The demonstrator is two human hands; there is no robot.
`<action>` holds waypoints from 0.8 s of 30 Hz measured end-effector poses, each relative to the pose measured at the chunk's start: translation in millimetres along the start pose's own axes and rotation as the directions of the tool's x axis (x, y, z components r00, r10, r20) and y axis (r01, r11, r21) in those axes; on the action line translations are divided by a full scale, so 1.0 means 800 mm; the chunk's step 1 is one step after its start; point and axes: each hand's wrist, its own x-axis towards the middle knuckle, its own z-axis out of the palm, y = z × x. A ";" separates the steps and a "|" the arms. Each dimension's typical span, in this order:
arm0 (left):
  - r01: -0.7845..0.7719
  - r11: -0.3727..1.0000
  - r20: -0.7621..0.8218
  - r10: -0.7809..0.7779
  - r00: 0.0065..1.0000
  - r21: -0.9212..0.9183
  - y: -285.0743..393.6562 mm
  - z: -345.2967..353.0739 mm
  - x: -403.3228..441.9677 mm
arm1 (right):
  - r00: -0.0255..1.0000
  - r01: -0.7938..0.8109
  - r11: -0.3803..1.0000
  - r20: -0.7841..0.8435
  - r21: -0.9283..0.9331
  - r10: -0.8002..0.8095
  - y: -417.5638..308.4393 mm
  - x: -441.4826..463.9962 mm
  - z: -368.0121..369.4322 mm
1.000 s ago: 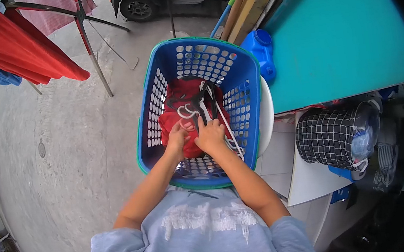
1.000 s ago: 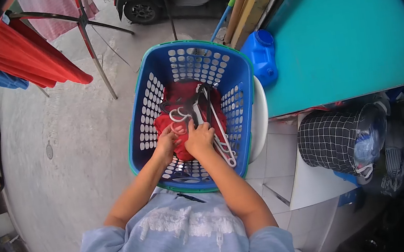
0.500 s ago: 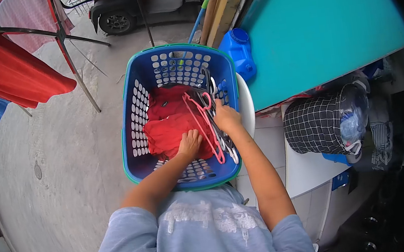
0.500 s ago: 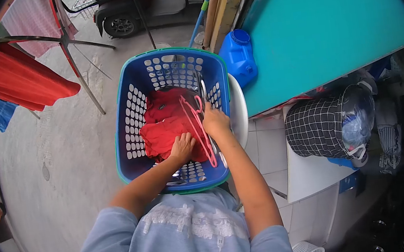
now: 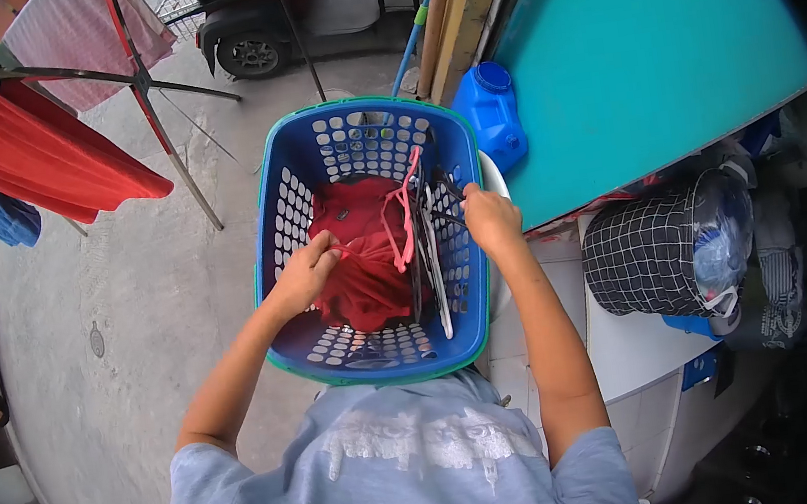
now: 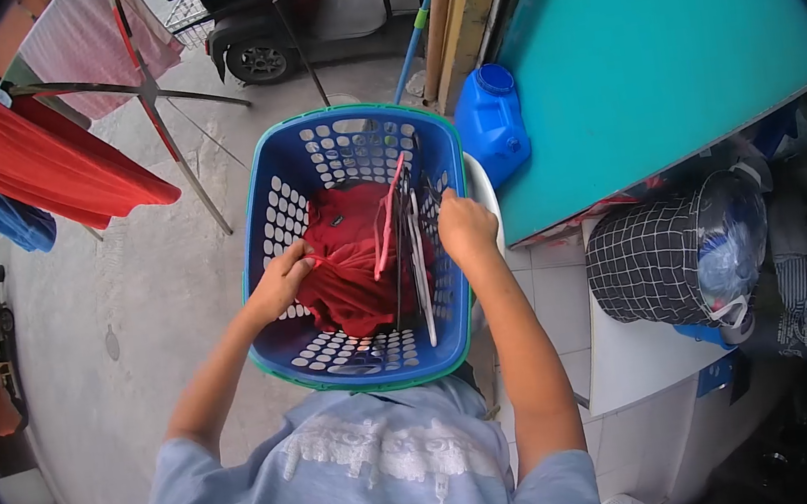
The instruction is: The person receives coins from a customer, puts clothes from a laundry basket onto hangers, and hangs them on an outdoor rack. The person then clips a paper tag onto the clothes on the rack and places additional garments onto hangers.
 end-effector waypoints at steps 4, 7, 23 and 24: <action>0.050 0.971 0.181 -0.007 0.983 -0.235 0.075 -0.051 -0.024 | 0.984 0.137 0.989 -0.103 -0.060 -0.143 0.014 -0.040 -0.088; -0.036 0.884 0.227 0.159 0.961 -0.466 0.143 -0.063 -0.040 | 0.973 0.130 0.991 -0.194 0.012 -0.126 0.032 -0.084 -0.142; 0.646 0.490 0.552 -0.343 0.760 -0.585 -0.049 0.020 0.118 | 0.993 0.092 -0.353 -0.113 0.931 -0.040 0.131 -0.159 -0.080; 0.680 0.531 0.591 -0.361 0.721 -0.505 -0.093 0.043 0.107 | 0.992 0.046 -0.386 -0.088 0.921 -0.092 0.128 -0.162 -0.071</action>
